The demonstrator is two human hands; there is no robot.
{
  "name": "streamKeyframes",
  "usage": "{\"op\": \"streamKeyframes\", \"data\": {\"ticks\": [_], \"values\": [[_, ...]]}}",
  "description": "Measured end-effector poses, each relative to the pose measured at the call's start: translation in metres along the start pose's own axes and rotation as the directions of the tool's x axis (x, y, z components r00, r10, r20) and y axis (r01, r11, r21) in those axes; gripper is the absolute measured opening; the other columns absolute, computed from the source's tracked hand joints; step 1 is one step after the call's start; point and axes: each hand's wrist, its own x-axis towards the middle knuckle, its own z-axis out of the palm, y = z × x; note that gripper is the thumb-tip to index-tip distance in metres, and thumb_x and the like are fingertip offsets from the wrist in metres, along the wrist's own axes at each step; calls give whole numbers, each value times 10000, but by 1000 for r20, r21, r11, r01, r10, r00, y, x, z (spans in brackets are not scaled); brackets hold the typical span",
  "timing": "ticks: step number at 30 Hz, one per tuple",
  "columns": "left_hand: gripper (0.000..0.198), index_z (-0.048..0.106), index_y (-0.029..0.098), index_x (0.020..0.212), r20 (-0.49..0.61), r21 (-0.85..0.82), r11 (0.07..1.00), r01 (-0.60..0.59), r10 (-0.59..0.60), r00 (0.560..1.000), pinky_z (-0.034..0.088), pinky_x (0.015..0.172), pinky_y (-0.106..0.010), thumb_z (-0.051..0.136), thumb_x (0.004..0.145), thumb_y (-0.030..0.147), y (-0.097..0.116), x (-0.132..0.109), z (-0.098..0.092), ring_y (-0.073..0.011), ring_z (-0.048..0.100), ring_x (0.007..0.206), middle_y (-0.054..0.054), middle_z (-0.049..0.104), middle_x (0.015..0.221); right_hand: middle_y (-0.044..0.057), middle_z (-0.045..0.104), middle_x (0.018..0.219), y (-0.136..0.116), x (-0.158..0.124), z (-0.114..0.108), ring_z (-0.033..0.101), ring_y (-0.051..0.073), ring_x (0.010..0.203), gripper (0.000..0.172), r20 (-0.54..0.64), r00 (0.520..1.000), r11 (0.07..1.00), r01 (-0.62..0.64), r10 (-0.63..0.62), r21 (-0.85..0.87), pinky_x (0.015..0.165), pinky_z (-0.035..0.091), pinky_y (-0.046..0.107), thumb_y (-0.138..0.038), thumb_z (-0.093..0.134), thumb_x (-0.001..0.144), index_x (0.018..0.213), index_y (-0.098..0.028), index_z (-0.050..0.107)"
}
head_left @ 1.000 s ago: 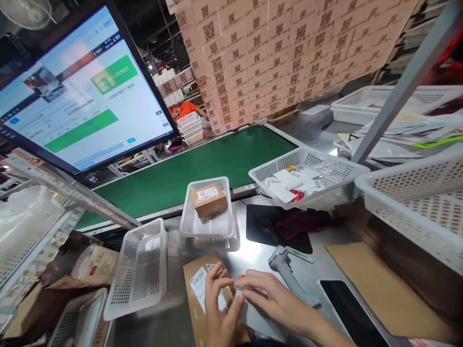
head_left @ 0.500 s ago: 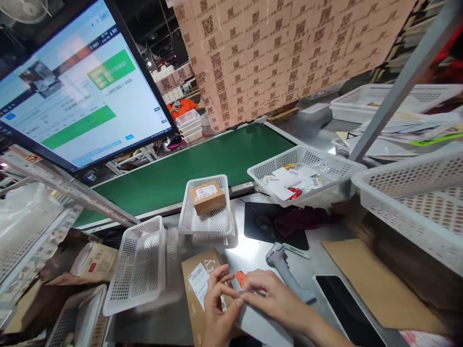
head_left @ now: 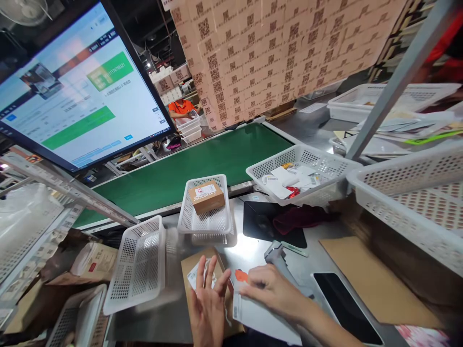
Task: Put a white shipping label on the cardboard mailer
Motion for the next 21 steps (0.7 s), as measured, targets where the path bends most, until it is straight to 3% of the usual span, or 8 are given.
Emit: {"op": "streamKeyframes", "data": {"ticks": [5,10,12,14,16,18,19,21], "values": [[759,791,333,1347,4,-66,992,106,-106,994,561,1130,-507,582,852,869,12,-4,8,-342,736,1237,-109,578,1651,-37,418,610,1,8,-1,420,153,650,643,14,998,998,56,-56,-39,692,283,339,-673,610,971,597,-197,395],[945,701,302,1481,166,-100,986,134,-116,979,434,1256,-581,546,799,939,15,-8,1,-368,754,1213,-146,578,1648,-56,293,574,8,14,1,334,133,600,616,21,999,999,-41,40,24,605,241,327,-603,670,913,557,-207,360],[1003,685,309,1498,159,-121,979,163,-143,977,412,1270,-594,450,797,987,14,-7,-2,-384,730,1274,-131,538,1685,-58,325,576,7,10,1,361,130,587,604,-17,997,995,72,-73,-63,601,271,322,-544,639,1001,581,-204,369],[1032,716,321,1461,119,-146,965,218,-202,972,421,1259,-618,348,795,1018,11,-5,-2,-403,676,1369,-95,491,1721,-54,437,595,4,2,0,413,130,582,529,-59,922,882,347,-384,-318,607,306,327,-416,564,1112,641,-204,446],[1019,744,326,1423,87,-167,957,237,-226,970,393,1290,-582,287,819,1008,7,0,-1,-374,560,1513,-60,470,1732,-45,538,621,-2,-8,-1,445,131,572,442,8,743,608,554,-669,-568,599,338,333,-297,531,1140,707,-210,532],[974,755,320,1406,59,-188,961,204,-196,979,306,1350,-515,267,866,966,6,5,0,-303,402,1635,-43,481,1722,-46,555,598,-8,-18,-3,432,127,536,403,84,635,439,617,-768,-653,566,365,328,-270,602,1109,712,-218,555],[950,759,313,1400,39,-197,964,179,-175,984,256,1373,-489,261,891,941,7,8,1,-267,330,1671,-40,488,1715,-48,554,590,-9,-22,-5,433,124,530,402,90,629,431,623,-772,-652,565,385,321,-281,632,1098,708,-220,552],[919,765,315,1390,7,-201,967,158,-159,987,207,1391,-498,265,911,918,12,11,0,-251,248,1699,-27,487,1711,-48,558,607,-8,-27,-10,457,119,546,391,66,671,508,618,-739,-600,583,411,313,-297,632,1105,730,-218,557]]}}
